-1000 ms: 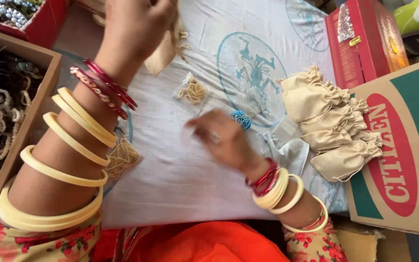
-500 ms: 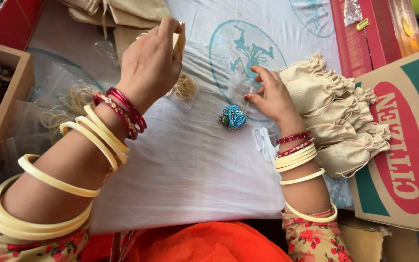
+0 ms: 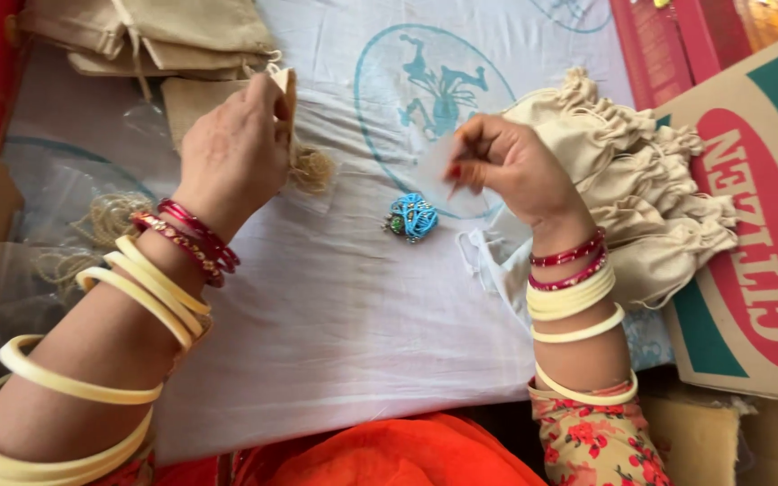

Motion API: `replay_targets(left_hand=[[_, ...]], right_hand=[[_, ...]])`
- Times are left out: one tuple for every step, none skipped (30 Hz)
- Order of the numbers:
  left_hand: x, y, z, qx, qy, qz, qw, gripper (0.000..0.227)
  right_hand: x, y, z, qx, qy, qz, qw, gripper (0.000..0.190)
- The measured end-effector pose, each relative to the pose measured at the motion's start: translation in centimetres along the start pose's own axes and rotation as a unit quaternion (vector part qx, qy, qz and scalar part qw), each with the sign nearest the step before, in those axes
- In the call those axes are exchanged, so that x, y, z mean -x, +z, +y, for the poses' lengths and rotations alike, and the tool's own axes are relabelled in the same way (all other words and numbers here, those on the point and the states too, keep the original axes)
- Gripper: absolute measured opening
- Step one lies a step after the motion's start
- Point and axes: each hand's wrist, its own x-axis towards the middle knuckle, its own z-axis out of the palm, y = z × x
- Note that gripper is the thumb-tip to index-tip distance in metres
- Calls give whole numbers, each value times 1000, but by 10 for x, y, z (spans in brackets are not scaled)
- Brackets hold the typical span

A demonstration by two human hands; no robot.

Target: Sort jewelry items and place them into small drawstring bags.

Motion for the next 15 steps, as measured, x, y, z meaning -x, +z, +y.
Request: replay_targets(left_hand=[[-1,1,-1,-13,-1,-9,1000,9],[0,0,-1,-17,-2,-10,1000,9],[0,0,0,-13,-3,-12,1000,8],[0,0,0,-8,-3,-14,1000,8],[0,1,-1,-11,-6,-15,1000,8],[-1,2,-1,-8,0,-11,1000,9],[0,2,-3,-5,6,-7,1000,9],[-1,3,-2,-10,1,-8,1000,9],[-1,4,-2,-3,1,-8,1000,10],[-1,4,-3,4,0,-8,1000,10],[-1,4,-2,-3,-10,-7,1000,10],[-1,5,-2,10,3,3,1000,10],[-1,5,-3,21,16,13,1000,10],[1,2,-2,14,6,14,1000,10],[1,1,0,12,6,8,1000,8]], right_hand=[[2,7,-4,0,12,-35,999,13],[1,16,-4,-4,10,-39,999,13],[1,24,-4,2,19,-85,996,17],[0,33,-4,7,27,-131,991,20],[1,41,-2,4,26,-135,991,20],[3,49,-1,-27,24,-163,986,23],[3,58,2,-58,21,-193,979,27],[7,68,4,-62,21,-198,978,27],[9,78,6,-103,19,-208,973,29],[11,89,8,-143,17,-218,965,31],[9,96,9,-148,18,-229,962,31],[8,103,11,-158,19,-224,962,35],[7,111,12,-168,20,-220,961,38],[5,117,8,-172,20,-231,957,38],[4,121,2,-68,-5,-193,979,43]])
